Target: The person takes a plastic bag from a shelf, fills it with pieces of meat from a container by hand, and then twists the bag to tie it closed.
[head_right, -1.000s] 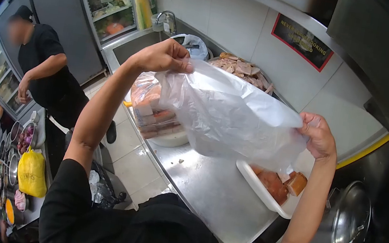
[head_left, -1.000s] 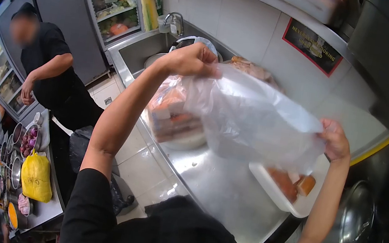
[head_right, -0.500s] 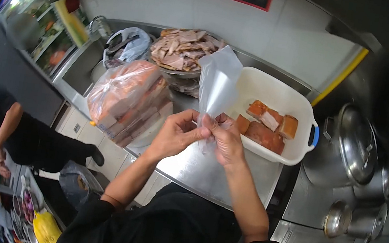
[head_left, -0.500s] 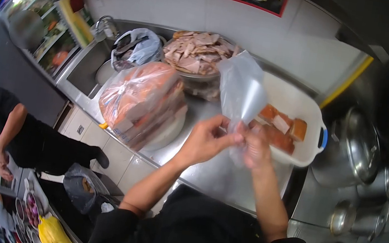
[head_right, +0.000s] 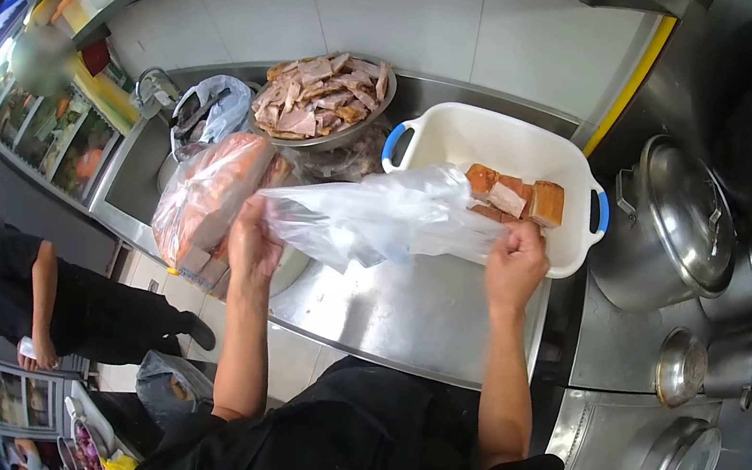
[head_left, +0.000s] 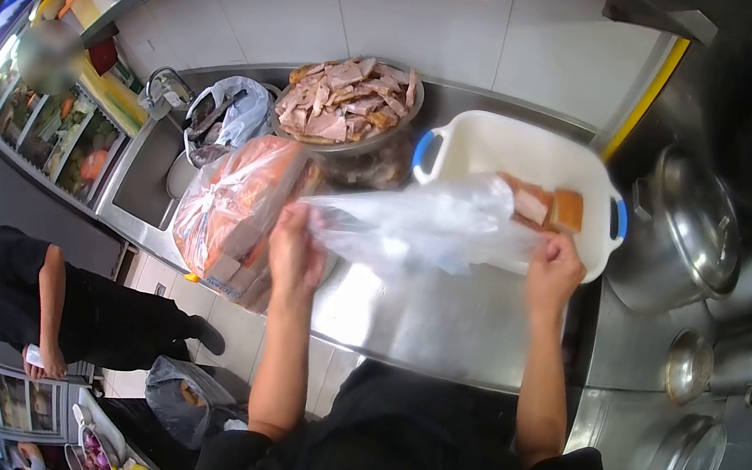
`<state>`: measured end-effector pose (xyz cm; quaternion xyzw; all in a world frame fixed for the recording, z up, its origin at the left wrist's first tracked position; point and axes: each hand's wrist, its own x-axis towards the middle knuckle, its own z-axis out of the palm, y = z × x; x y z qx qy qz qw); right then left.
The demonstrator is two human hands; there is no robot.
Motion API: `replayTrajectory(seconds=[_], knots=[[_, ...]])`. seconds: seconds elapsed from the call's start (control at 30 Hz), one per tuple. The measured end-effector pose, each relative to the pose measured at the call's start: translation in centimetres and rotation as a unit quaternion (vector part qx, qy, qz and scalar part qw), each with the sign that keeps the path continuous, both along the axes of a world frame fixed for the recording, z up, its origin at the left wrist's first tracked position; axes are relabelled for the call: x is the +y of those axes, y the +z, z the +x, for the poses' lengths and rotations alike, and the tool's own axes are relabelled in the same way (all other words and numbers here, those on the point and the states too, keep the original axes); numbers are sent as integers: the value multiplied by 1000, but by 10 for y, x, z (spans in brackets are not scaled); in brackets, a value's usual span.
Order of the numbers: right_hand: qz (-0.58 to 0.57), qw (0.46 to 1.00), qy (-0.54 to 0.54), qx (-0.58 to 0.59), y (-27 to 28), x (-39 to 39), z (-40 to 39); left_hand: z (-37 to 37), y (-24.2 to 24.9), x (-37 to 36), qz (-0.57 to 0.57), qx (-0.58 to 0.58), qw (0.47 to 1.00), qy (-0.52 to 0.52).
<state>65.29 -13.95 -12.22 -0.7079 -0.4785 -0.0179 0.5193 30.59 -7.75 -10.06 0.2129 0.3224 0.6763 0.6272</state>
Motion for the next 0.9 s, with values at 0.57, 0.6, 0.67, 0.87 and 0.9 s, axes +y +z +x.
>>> replayTrajectory(seconds=[0.57,0.6,0.67,0.87,0.9], knots=[[-108,949,279,-97,85,-63,18,39,31,-25,136,405,894,-134],[-118,938,308,-110,80,-53,-1,43,31,-23,145,401,889,-165],[-157,922,350,-41,37,-26,-26,49,28,-16,170,397,876,-216],[-240,943,208,103,-13,-8,-45,64,39,-17,357,700,614,74],[-245,938,209,124,-17,-9,-48,72,46,-26,393,704,582,103]])
